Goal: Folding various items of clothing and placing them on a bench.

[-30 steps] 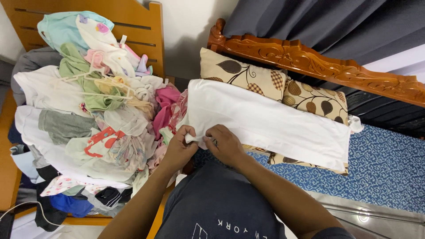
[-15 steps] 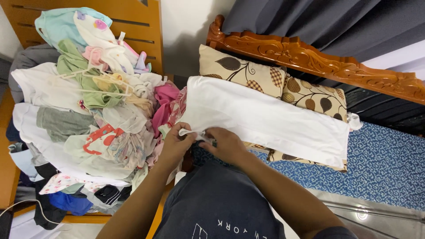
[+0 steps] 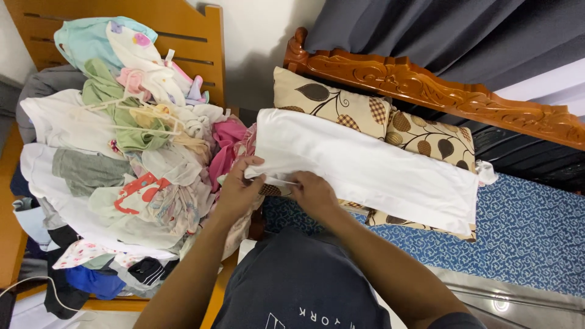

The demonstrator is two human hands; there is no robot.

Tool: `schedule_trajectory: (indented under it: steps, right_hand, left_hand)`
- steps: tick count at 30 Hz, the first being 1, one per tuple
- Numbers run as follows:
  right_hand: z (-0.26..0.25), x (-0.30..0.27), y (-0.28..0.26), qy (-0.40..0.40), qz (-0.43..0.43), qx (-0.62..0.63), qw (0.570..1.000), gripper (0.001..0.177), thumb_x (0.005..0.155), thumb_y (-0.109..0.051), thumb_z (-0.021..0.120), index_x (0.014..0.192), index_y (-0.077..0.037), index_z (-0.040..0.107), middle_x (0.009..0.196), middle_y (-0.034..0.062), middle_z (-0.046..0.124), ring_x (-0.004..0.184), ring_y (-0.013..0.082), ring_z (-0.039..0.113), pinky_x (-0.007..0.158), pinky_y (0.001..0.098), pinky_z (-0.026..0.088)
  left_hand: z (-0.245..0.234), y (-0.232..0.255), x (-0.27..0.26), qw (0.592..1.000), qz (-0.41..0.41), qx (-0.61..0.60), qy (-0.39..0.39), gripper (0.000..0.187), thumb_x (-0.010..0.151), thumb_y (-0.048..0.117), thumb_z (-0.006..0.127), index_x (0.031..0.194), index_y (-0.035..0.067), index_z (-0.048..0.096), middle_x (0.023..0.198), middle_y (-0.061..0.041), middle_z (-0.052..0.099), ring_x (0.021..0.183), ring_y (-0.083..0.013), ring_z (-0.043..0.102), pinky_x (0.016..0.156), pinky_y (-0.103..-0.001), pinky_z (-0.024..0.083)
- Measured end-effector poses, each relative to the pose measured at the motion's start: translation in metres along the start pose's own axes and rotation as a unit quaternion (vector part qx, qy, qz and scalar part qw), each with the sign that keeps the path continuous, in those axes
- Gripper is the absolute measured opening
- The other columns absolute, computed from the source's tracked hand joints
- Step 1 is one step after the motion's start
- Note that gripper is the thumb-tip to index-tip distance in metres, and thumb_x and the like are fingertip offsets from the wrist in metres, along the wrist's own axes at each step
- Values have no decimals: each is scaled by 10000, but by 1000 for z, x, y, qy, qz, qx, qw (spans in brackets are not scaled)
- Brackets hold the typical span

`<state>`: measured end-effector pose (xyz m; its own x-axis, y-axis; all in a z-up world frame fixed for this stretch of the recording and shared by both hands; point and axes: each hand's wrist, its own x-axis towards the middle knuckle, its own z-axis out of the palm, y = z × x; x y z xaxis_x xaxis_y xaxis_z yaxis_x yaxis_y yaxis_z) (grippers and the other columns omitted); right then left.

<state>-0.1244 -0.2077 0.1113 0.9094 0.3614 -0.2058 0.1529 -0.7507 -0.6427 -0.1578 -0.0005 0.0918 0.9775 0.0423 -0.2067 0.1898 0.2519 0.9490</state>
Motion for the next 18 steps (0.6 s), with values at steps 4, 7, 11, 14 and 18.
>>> schedule_trajectory:
  steps: [4, 7, 11, 14, 18]
  right_hand:
    - [-11, -9, 16, 32, -67, 3, 997, 218, 930, -263, 720, 1050, -84, 749, 1005, 99, 755, 824, 247, 740, 744, 368, 594]
    - [-27, -18, 19, 82, -195, -29, 977, 188, 950, -250, 729, 1057, -100, 761, 947, 73, 742, 799, 225, 720, 718, 346, 595]
    - [-50, -25, 20, 99, -339, -66, 933, 168, 935, -192, 720, 1081, -130, 773, 890, 54, 696, 798, 217, 683, 699, 338, 575]
    - [-62, -31, 17, 50, -395, -90, 913, 125, 893, -203, 741, 994, -129, 743, 881, 49, 646, 827, 229, 642, 718, 362, 545]
    - [-61, -34, 35, -13, -361, -97, 928, 185, 902, -256, 760, 932, -96, 672, 941, 66, 611, 896, 253, 607, 786, 393, 529]
  left_hand:
    - [-13, 9, -3, 986, 41, 163, 7, 288, 932, 78, 703, 1217, 69, 658, 988, -28, 672, 812, -57, 594, 708, -218, 495]
    - [-23, -10, -3, 983, -6, 175, 50, 259, 954, 132, 707, 1204, 64, 712, 925, -73, 695, 773, -97, 613, 695, -240, 507]
    - [-23, -11, -8, 988, -38, 109, 99, 249, 978, 171, 695, 1194, 52, 732, 905, -107, 714, 793, -127, 647, 705, -255, 526]
    - [-13, 1, -16, 980, -1, 158, 119, 227, 968, 182, 701, 1144, 41, 731, 992, -91, 716, 868, -145, 675, 746, -276, 548]
    - [3, 17, -25, 890, 243, 359, 143, 172, 924, 136, 708, 1067, 49, 746, 1200, -139, 688, 1122, -293, 632, 957, -376, 484]
